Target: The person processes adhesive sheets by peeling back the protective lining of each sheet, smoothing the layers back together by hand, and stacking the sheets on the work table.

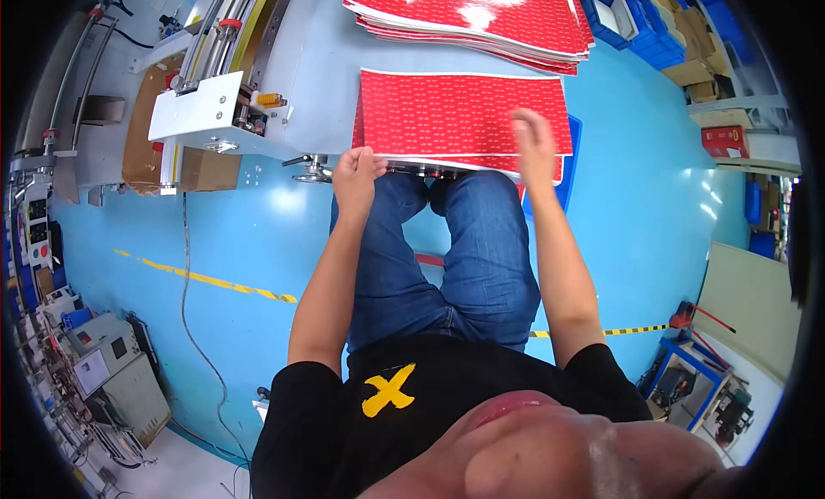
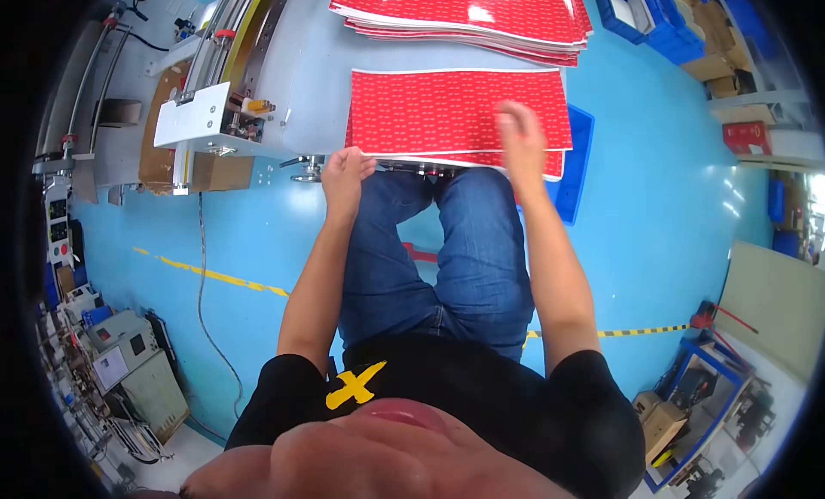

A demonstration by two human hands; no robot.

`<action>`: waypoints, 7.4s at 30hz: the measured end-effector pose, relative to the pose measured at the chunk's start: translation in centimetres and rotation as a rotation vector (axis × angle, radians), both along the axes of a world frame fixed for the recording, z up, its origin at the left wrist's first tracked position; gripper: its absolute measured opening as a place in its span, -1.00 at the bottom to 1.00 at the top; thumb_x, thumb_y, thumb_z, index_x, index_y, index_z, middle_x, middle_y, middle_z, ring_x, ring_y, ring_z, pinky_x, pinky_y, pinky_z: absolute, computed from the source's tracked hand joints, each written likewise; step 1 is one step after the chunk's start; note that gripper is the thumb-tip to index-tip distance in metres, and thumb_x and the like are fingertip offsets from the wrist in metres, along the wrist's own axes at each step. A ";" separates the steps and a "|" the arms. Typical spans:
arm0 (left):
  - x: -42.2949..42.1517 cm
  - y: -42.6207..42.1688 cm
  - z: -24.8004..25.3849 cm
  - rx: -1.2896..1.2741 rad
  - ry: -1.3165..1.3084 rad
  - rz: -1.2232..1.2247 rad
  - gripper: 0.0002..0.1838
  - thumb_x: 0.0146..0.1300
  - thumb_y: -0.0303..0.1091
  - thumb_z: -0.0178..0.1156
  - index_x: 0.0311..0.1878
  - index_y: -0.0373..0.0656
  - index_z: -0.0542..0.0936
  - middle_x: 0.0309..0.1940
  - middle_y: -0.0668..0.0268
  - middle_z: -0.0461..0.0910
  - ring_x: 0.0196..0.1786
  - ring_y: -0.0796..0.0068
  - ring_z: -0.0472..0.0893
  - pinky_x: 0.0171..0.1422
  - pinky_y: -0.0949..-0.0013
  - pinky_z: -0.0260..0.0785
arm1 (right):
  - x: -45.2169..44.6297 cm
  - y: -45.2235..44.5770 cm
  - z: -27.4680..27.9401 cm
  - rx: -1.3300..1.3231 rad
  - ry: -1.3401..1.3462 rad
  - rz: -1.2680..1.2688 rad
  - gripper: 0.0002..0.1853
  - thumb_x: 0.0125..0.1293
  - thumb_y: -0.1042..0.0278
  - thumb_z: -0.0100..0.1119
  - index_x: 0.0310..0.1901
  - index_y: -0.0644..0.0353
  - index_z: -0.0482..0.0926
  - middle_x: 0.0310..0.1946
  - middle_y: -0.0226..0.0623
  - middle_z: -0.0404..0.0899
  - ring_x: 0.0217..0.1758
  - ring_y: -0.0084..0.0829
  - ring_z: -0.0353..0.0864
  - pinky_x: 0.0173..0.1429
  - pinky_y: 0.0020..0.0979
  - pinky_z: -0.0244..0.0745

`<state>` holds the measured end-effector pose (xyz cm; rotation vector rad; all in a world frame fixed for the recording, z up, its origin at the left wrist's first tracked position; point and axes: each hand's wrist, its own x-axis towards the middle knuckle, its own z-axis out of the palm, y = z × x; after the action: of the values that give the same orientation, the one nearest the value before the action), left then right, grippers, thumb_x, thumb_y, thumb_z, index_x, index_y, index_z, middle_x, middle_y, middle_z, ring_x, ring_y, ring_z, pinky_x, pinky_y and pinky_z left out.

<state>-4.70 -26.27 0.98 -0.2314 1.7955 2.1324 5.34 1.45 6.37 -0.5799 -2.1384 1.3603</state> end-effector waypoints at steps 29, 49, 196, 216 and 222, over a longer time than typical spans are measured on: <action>0.1 -0.7 -2.1 -0.075 0.283 -0.269 -0.86 0.46 -0.42 0.13 -0.10 -0.30 0.60 -0.28 0.36 0.64 -0.19 0.65 0.59 -0.05 0.51 0.46 | -6.7 -13.1 -0.6 0.025 -0.362 0.486 -0.73 0.17 0.23 0.33 -0.19 0.24 0.67 -0.29 -0.11 0.72 -0.20 -0.17 0.74 -0.06 -0.24 0.61; -3.2 -1.6 -1.2 -0.999 0.315 -0.198 -0.62 0.27 -0.16 -0.04 -0.25 -0.31 0.61 -0.30 -0.13 0.66 -0.17 -0.19 0.63 0.05 -0.04 0.42 | -1.7 4.0 -2.5 -0.627 -0.514 0.006 -0.84 0.29 0.31 0.15 -0.25 0.18 0.67 -0.30 -0.34 0.70 -0.26 -0.50 0.67 -0.16 -0.46 0.54; -6.4 7.0 -2.0 -1.261 1.106 -0.693 -0.18 0.34 0.19 0.11 0.52 -0.11 0.23 0.55 -0.06 0.06 0.60 -0.09 0.01 0.60 -0.18 -0.22 | -3.1 4.8 -5.6 0.833 -0.645 0.374 -0.21 0.48 -0.27 -0.20 0.54 0.10 0.08 0.60 -0.17 -0.06 0.67 -0.18 -0.15 0.63 0.11 -0.32; -9.2 1.8 -1.6 -1.160 0.855 -0.446 -0.15 0.29 0.05 0.20 0.43 -0.41 0.21 0.39 -0.19 0.30 0.49 -0.08 0.24 0.59 -0.07 -0.10 | 2.4 9.8 -7.9 0.873 -0.787 -0.004 -0.26 0.48 -0.26 -0.16 0.53 0.03 0.14 0.58 -0.03 -0.06 0.65 -0.08 -0.12 0.59 0.19 -0.24; -9.1 2.8 -1.8 -1.164 0.948 -0.480 -0.14 0.23 0.02 0.26 0.44 -0.35 0.23 0.38 -0.17 0.32 0.48 -0.06 0.25 0.58 -0.12 -0.10 | 2.3 9.9 -7.6 0.864 -0.726 0.063 -0.23 0.46 -0.26 -0.11 0.53 0.04 0.14 0.58 0.02 -0.08 0.65 -0.06 -0.13 0.62 0.10 -0.23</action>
<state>-13.76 -23.47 -0.78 0.9914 2.9778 0.6285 7.63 11.35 -1.21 -0.6856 -3.0097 0.1100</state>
